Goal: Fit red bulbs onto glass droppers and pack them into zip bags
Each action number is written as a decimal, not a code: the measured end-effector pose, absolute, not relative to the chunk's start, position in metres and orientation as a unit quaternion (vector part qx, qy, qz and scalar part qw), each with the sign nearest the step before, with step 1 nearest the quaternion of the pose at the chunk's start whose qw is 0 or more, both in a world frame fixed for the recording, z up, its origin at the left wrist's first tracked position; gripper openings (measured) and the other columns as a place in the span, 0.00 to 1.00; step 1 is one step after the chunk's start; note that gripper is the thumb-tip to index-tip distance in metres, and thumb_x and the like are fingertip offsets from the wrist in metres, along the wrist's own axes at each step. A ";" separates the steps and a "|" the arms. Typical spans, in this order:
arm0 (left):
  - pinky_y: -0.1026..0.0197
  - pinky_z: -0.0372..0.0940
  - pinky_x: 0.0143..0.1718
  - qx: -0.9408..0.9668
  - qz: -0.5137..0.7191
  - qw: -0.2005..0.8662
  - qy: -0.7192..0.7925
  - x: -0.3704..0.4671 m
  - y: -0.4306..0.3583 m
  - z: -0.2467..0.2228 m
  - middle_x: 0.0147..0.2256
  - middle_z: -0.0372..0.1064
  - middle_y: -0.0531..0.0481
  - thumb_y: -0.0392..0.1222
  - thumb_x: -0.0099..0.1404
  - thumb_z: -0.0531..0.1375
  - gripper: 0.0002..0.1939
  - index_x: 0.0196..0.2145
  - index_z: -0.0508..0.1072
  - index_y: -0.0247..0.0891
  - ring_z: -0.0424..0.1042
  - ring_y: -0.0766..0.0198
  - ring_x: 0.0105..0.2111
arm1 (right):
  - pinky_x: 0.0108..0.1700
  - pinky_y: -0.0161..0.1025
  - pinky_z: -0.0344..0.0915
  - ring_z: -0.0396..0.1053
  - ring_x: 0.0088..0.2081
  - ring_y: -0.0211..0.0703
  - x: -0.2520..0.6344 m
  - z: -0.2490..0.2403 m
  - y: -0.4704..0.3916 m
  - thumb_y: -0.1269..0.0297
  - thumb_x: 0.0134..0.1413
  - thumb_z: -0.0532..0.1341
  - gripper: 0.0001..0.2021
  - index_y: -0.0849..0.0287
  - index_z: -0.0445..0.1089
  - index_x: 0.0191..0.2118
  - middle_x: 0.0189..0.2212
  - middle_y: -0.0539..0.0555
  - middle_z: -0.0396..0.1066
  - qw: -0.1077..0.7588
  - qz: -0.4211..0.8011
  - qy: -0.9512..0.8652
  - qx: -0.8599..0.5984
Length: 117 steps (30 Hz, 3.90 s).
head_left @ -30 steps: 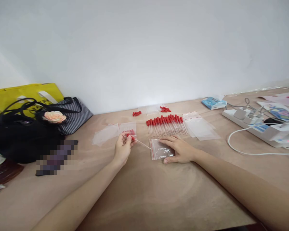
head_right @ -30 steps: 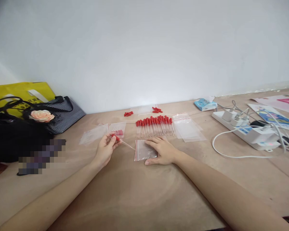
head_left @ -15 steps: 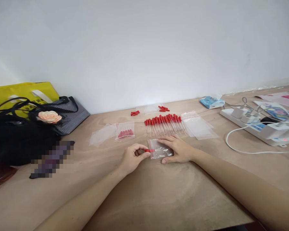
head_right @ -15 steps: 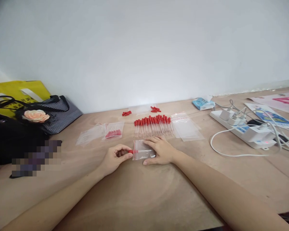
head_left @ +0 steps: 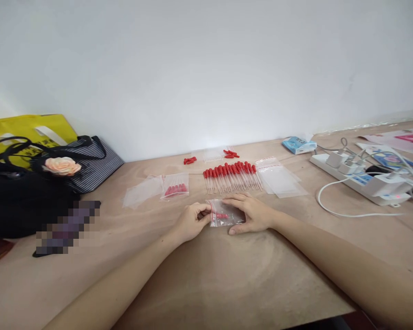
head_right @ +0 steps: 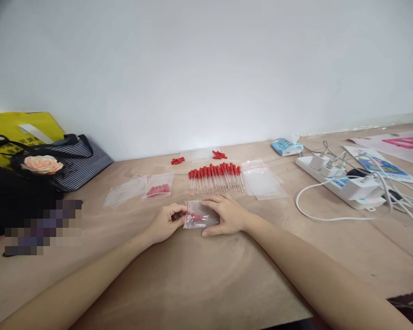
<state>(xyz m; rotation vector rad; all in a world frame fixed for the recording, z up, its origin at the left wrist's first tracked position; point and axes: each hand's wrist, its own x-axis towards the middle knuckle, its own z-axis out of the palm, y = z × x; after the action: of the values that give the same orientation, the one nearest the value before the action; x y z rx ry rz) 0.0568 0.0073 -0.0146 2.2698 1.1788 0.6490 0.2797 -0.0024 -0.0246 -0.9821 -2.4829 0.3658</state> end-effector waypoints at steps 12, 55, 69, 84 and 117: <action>0.62 0.59 0.37 0.890 0.196 0.225 0.345 0.045 0.007 -0.005 0.32 0.70 0.51 0.32 0.56 0.55 0.08 0.32 0.72 0.39 0.65 0.63 0.34 | 0.54 0.50 0.52 0.56 0.53 0.52 0.300 -0.019 0.002 0.45 0.33 0.64 0.41 0.57 0.55 0.56 0.54 0.60 0.56 0.217 0.202 -0.885 -0.359; 0.68 0.59 0.28 0.529 0.556 0.448 0.459 0.054 0.121 0.021 0.26 0.67 0.54 0.41 0.53 0.61 0.06 0.27 0.68 0.36 0.65 0.71 0.26 | 0.52 0.49 0.56 0.58 0.52 0.51 0.288 -0.027 0.004 0.48 0.36 0.65 0.36 0.57 0.60 0.53 0.52 0.60 0.58 0.250 0.245 -0.871 -0.346; 0.65 0.62 0.35 0.393 0.636 0.509 0.426 0.015 0.024 -0.020 0.26 0.67 0.56 0.43 0.45 0.66 0.17 0.30 0.63 0.37 0.66 0.71 0.28 | 0.52 0.51 0.55 0.57 0.53 0.53 0.288 -0.027 0.001 0.46 0.36 0.64 0.36 0.56 0.60 0.53 0.52 0.60 0.57 0.245 0.248 -0.868 -0.353; 0.66 0.57 0.24 0.778 0.292 0.302 0.468 0.037 0.003 -0.013 0.23 0.66 0.54 0.42 0.56 0.55 0.11 0.34 0.73 0.37 0.61 0.69 0.21 | 0.51 0.48 0.57 0.60 0.51 0.51 0.273 -0.030 0.011 0.46 0.32 0.65 0.41 0.58 0.57 0.55 0.51 0.60 0.60 0.264 0.239 -0.868 -0.347; 0.59 0.61 0.37 0.715 0.264 0.156 0.629 0.087 0.113 0.007 0.31 0.69 0.47 0.42 0.49 0.60 0.11 0.31 0.66 0.36 0.68 0.58 0.35 | 0.50 0.46 0.58 0.62 0.49 0.50 0.302 -0.016 0.005 0.45 0.36 0.63 0.36 0.60 0.61 0.52 0.50 0.59 0.62 0.204 0.215 -0.871 -0.391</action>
<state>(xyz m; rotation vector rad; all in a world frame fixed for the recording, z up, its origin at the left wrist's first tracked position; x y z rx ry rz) 0.0867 0.1130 0.0070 2.0464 1.7998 0.7567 0.3017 0.0048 -0.0159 -1.0905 -2.4293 0.6009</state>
